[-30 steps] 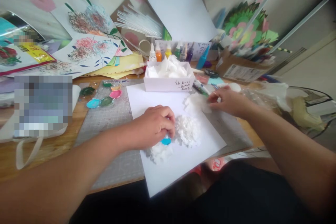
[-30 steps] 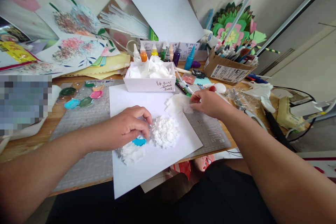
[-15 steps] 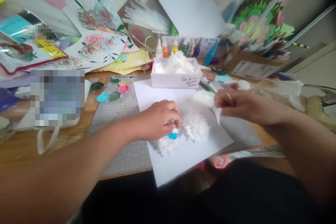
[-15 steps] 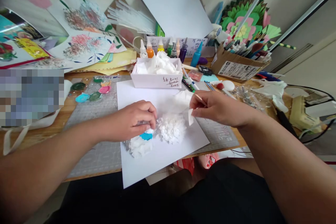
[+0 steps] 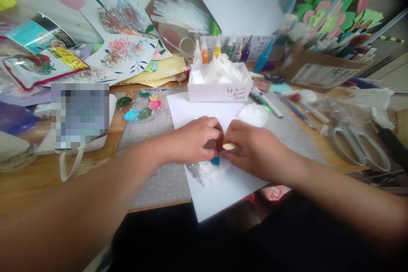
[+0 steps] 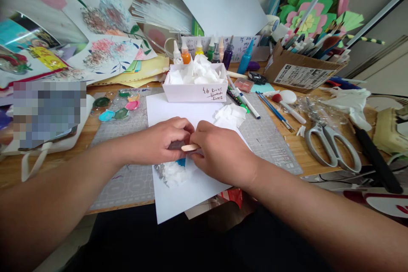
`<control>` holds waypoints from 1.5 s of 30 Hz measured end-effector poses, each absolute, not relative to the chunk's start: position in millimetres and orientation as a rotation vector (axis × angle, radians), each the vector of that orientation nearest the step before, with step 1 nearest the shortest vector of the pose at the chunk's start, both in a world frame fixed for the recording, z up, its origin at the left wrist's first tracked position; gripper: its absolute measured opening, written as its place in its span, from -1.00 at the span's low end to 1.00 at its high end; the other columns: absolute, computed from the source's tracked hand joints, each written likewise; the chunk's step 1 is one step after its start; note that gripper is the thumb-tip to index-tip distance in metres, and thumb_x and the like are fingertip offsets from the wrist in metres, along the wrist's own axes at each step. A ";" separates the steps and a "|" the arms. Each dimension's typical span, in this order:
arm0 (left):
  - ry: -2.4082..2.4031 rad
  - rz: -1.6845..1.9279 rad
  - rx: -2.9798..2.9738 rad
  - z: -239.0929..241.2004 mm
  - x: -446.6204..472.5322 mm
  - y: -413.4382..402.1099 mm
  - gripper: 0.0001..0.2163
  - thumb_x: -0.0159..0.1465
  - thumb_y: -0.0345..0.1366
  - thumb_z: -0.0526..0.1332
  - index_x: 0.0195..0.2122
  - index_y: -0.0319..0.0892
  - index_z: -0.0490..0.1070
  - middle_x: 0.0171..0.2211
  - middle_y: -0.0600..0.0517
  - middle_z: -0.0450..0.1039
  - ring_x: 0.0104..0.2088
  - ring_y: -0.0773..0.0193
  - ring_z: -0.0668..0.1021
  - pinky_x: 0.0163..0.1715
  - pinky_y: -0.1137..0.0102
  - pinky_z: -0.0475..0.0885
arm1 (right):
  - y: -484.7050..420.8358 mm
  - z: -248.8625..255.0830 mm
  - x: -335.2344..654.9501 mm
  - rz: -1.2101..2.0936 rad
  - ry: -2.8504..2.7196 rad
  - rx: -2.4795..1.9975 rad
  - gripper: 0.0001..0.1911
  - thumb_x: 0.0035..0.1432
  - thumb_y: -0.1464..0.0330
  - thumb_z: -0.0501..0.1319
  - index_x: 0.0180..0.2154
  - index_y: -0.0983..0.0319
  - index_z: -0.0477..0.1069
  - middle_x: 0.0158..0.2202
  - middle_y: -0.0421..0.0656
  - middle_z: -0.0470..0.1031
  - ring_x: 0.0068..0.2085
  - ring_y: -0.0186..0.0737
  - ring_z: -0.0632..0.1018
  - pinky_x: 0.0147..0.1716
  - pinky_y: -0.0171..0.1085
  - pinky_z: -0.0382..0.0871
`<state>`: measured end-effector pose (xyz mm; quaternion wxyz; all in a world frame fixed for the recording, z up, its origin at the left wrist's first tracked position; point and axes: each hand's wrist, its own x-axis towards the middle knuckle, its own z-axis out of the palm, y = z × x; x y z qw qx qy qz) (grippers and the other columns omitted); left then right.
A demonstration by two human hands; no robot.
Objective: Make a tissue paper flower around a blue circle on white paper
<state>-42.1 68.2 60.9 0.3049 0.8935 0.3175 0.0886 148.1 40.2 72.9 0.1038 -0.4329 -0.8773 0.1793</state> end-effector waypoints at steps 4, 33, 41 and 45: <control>0.856 0.223 2.337 62.5 -42.3 67.7 -0.88 0.12 -0.38 0.19 -0.32 -0.12 0.47 -0.15 0.04 0.31 -0.10 0.25 0.38 -0.07 0.37 0.28 | 41.7 92.5 161.7 0.640 -2.277 -1.077 -0.78 0.21 0.32 0.11 -0.42 0.24 0.44 -0.36 -0.14 0.38 -0.29 -0.25 0.42 -0.28 -0.28 0.28; 0.819 0.171 2.441 59.9 -42.3 69.1 -0.85 0.07 -0.29 0.25 -0.30 -0.12 0.45 -0.15 0.05 0.33 -0.07 0.18 0.32 -0.06 0.32 0.23 | 30.0 64.6 157.8 0.877 -2.252 -0.993 -0.91 0.13 0.43 0.20 -0.35 0.24 0.50 -0.38 -0.20 0.56 -0.37 -0.34 0.53 -0.41 -0.37 0.38; 0.951 0.232 2.337 61.1 -36.0 58.6 -0.77 0.02 -0.22 0.30 -0.27 -0.07 0.41 -0.07 0.04 0.26 -0.03 0.14 0.31 0.00 0.24 0.22 | 46.8 97.6 181.8 0.800 -2.057 -1.059 -0.88 0.10 0.37 0.24 -0.46 0.19 0.50 -0.43 -0.22 0.54 -0.43 -0.33 0.52 -0.44 -0.34 0.36; 0.916 0.249 2.330 59.9 -33.6 54.5 -0.84 0.01 -0.31 0.31 -0.35 -0.06 0.42 -0.07 0.07 0.25 -0.02 0.16 0.31 0.04 0.21 0.18 | 73.3 98.8 221.7 0.466 -1.797 -1.285 -0.80 0.16 0.31 0.17 -0.48 0.19 0.45 -0.47 -0.17 0.48 -0.46 -0.29 0.46 -0.48 -0.28 0.30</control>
